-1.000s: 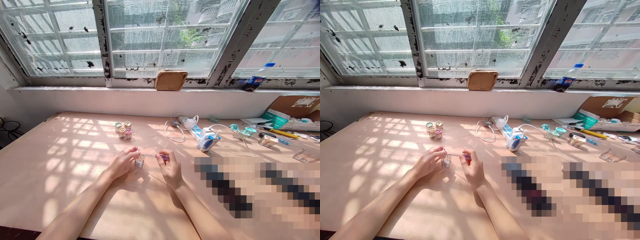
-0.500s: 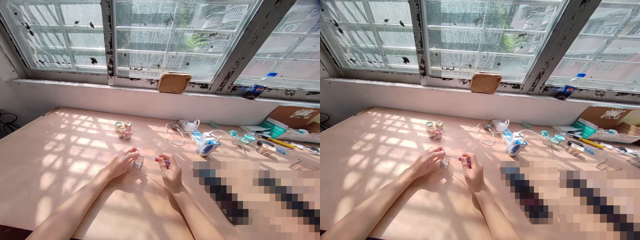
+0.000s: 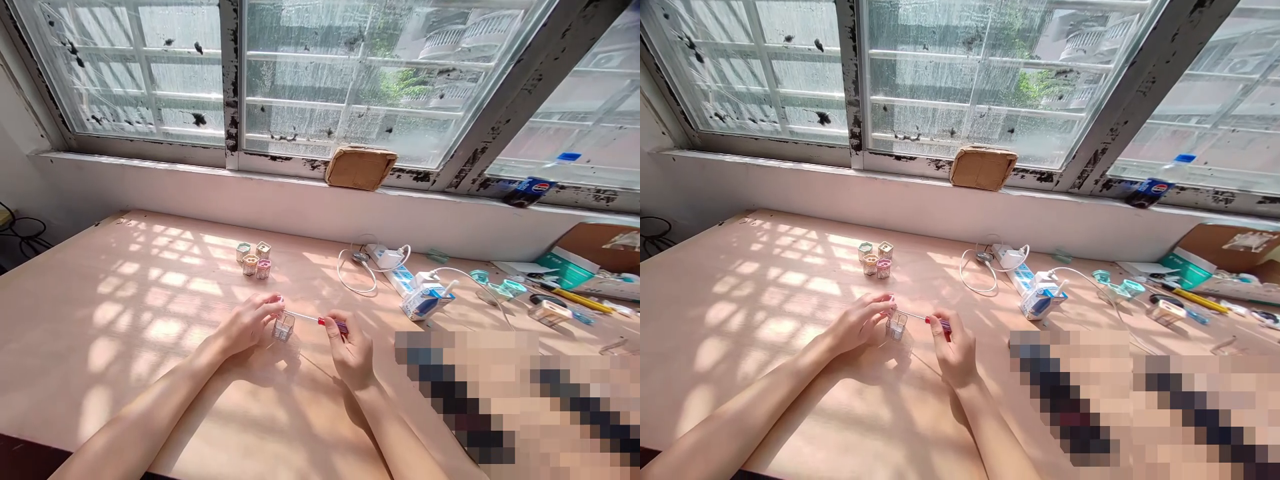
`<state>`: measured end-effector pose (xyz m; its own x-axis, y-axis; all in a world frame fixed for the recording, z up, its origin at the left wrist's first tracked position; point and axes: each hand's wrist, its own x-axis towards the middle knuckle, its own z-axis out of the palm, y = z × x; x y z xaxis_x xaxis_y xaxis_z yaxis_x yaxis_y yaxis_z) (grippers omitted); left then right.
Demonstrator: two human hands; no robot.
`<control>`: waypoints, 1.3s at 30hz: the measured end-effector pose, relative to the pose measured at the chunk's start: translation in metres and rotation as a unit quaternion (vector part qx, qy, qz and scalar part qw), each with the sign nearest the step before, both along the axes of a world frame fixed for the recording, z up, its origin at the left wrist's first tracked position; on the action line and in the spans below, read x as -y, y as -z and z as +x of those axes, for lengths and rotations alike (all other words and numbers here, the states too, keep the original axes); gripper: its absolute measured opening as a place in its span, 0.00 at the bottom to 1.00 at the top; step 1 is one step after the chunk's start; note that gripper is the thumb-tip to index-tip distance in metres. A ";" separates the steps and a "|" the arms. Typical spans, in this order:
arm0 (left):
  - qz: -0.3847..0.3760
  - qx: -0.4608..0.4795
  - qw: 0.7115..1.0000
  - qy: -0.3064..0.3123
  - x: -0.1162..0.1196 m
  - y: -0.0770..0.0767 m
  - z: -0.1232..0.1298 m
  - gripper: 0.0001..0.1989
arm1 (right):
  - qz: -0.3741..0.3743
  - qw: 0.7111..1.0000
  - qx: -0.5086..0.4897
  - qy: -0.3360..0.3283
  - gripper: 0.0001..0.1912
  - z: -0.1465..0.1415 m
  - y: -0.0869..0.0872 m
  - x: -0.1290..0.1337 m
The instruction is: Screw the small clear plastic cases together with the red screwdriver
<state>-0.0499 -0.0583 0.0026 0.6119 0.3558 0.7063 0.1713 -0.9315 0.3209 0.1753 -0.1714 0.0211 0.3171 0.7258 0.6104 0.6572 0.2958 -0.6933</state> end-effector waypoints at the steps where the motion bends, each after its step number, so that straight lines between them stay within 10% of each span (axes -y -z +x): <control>1: -0.002 -0.002 1.000 -0.001 0.000 0.000 0.000 0.21 | 0.004 1.000 0.002 0.005 0.09 -0.001 0.000 0.000; 20: -0.041 0.003 0.999 0.006 0.003 0.004 0.005 0.19 | 0.089 0.995 -0.033 0.024 0.09 -0.006 0.011 -0.001; 39: -0.048 0.009 0.999 -0.009 0.001 0.004 0.005 0.18 | 0.017 0.996 -0.087 0.028 0.09 -0.005 0.010 -0.003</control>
